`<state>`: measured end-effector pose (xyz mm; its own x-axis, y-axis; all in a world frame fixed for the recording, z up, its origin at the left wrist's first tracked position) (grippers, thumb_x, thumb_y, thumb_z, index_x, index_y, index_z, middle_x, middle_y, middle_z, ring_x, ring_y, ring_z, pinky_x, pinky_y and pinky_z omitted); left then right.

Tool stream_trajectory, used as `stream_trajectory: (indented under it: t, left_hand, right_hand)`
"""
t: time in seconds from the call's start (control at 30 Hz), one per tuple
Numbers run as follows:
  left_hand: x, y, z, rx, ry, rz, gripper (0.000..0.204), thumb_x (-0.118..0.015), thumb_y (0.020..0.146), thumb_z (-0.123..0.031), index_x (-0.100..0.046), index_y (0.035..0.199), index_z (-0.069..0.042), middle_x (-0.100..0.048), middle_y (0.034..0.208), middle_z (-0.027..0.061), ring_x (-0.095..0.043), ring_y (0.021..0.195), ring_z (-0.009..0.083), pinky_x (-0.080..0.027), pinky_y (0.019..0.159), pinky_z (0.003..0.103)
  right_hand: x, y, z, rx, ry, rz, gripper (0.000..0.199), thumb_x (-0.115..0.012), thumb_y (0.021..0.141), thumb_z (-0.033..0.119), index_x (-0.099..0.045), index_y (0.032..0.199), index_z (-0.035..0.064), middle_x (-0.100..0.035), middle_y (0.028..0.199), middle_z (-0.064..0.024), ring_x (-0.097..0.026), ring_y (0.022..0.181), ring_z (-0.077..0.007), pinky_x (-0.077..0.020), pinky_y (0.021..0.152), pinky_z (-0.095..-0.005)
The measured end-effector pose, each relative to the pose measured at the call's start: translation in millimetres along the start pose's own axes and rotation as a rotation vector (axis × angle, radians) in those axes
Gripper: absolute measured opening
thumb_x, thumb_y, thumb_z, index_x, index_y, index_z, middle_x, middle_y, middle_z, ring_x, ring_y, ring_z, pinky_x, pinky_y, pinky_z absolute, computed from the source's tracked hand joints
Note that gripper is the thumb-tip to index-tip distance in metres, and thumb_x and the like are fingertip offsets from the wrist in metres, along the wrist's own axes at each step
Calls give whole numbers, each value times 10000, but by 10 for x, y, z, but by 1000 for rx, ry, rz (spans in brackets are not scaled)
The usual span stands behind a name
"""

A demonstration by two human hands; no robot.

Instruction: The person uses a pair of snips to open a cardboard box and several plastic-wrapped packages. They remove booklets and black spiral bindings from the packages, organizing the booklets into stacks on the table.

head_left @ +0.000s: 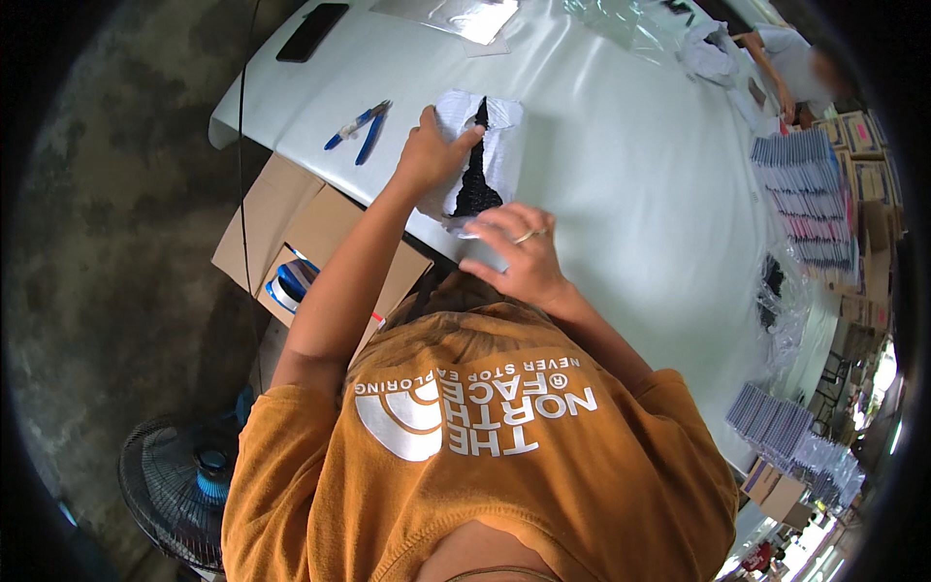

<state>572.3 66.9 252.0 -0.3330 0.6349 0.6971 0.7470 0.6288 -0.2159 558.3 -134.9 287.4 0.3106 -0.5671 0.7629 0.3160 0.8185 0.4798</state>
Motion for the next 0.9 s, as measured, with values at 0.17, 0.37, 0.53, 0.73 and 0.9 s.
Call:
stream_trajectory:
  t: [0.17, 0.37, 0.53, 0.73, 0.9]
  left_hand:
    - [119, -198, -250, -30, 198, -81, 562, -537, 835, -431, -449, 1150, 26, -572, 1057, 275, -579, 968, 412, -469, 827, 460]
    - [98, -57, -233, -120, 441, -175, 258, -432, 888, -212, -542, 910, 20, -642, 801, 225, -638, 753, 387, -509, 676, 458]
    - [168, 53, -180, -101, 447, -221, 245, -417, 885, -176, -560, 885, 23, -639, 808, 237, -639, 766, 381, -508, 666, 445]
    - [247, 163, -84, -11, 228, -166, 368, -469, 876, -317, -560, 1098, -38, -627, 972, 233, -599, 936, 381, -465, 805, 453]
    - [167, 252, -184, -171, 110, -198, 406, -515, 852, -385, -576, 1150, -116, -633, 980, 206, -599, 927, 375, -468, 803, 433]
  right_hand:
    - [57, 604, -660, -399, 110, -268, 466, -635, 781, 276, -545, 1144, -1, -537, 1147, -183, -460, 1109, -369, -356, 947, -434]
    - [-149, 1033, -977, -655, -31, 79, 460, -581, 778, 194, -536, 1180, -24, -546, 1152, -261, -543, 1042, -388, -423, 909, -410]
    - [-103, 996, -1191, -603, 9, 79, 333, -537, 781, 147, -617, 1067, -5, -626, 956, -231, -606, 909, -355, -480, 824, -413]
    - [-94, 962, -1289, -541, 3, -26, 269, -531, 790, 134, -652, 989, 2, -639, 916, -211, -616, 842, -365, -487, 797, -413]
    - [-97, 1125, -1204, -565, -78, 48, 196, -521, 818, 134, -654, 879, 4, -640, 847, -207, -617, 812, -369, -492, 757, -435]
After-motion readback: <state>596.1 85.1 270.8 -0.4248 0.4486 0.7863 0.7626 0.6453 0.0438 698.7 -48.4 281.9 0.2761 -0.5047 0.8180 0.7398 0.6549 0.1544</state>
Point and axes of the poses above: each hand's wrist, its own y-axis towards the middle knuckle, its own x-axis out of the back of the hand, z = x × y, the point moved 3 cm from there along y, towards the middle knuckle
